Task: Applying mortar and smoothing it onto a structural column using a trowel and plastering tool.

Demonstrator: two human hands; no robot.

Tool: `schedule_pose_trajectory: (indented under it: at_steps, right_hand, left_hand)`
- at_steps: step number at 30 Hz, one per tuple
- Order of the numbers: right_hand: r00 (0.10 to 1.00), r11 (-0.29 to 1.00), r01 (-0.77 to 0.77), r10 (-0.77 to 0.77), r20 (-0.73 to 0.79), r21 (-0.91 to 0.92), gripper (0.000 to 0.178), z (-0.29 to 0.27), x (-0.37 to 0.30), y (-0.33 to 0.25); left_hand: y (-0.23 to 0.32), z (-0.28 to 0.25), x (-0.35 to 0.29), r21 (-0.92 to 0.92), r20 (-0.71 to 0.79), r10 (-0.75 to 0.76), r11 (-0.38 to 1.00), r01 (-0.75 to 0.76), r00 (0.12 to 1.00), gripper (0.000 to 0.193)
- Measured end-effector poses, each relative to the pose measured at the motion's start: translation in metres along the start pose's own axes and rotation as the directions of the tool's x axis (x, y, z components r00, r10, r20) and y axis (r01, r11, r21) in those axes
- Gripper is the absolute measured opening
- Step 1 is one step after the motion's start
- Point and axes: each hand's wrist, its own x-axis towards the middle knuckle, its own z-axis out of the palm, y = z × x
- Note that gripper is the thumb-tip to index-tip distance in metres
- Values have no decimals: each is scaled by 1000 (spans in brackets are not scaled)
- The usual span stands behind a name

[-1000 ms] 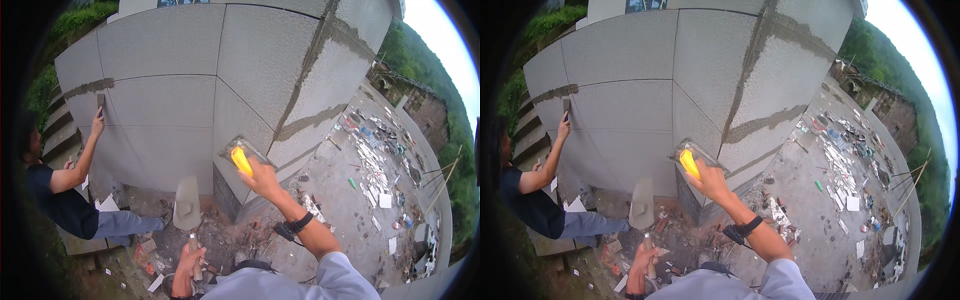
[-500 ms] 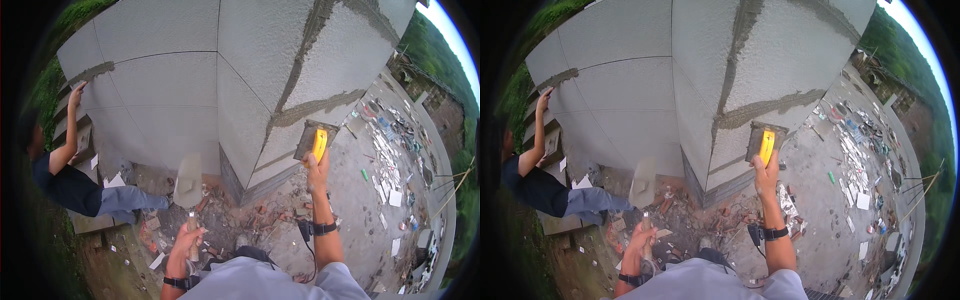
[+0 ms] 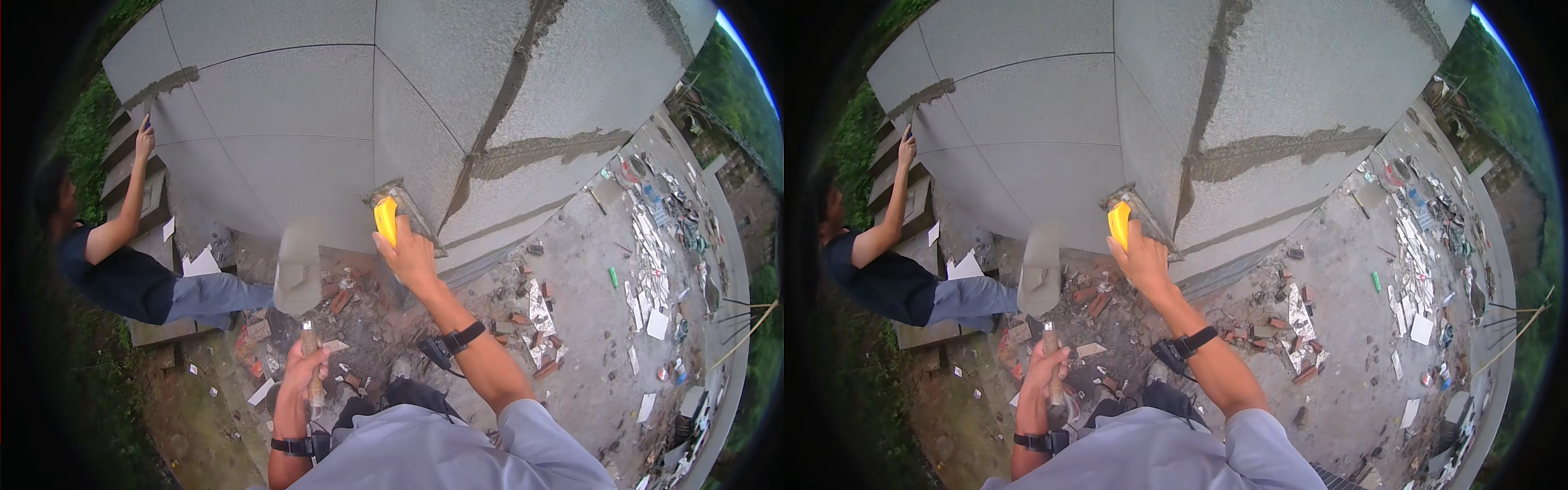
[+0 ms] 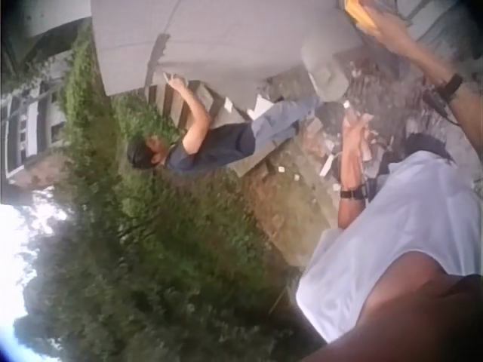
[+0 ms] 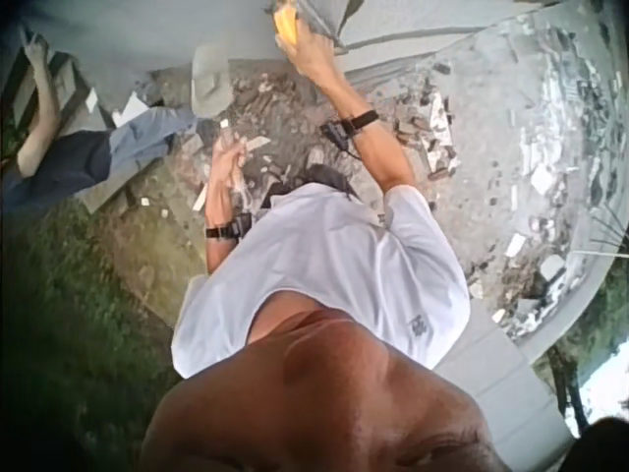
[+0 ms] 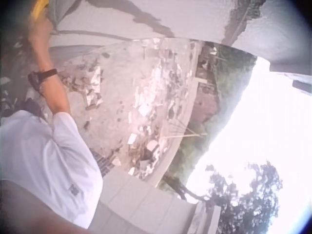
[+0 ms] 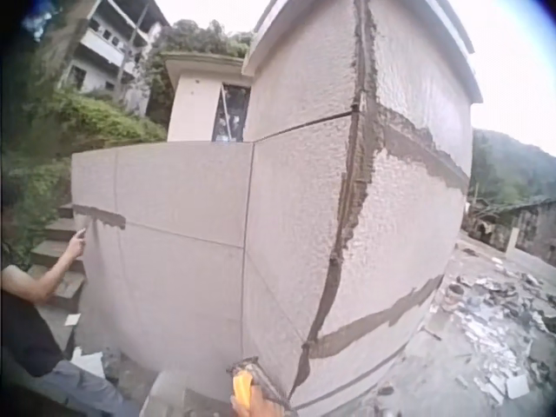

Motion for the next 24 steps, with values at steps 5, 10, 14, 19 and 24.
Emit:
schedule_pose_trajectory:
  at_steps: [5, 10, 14, 19, 24]
  right_hand:
    - [992, 990, 120, -122, -33, -77, 37, -14, -21, -1]
    - [982, 988, 147, -139, -128, 51, 36, -43, -45, 68]
    - [979, 992, -14, 39, -202, 126, 35, -69, -81, 121]
    - [967, 952, -193, 226, -117, 238, 35, -116, -98, 104]
    - [963, 966, 255, -258, -76, -44, 38, -109, -52, 37]
  left_hand:
    - [-5, -8, -11, 6, -92, -18, 1000, 19, 996, 23]
    - [-6, -1, -7, 8, -96, -46, 999, 47, 994, 24]
    - [-2, 11, 1, 31, -65, -57, 998, 59, 996, 22]
    - [-1, 14, 0, 52, -13, -50, 997, 50, 999, 21]
    - [-5, 1, 3, 42, 24, -53, 998, 52, 998, 25]
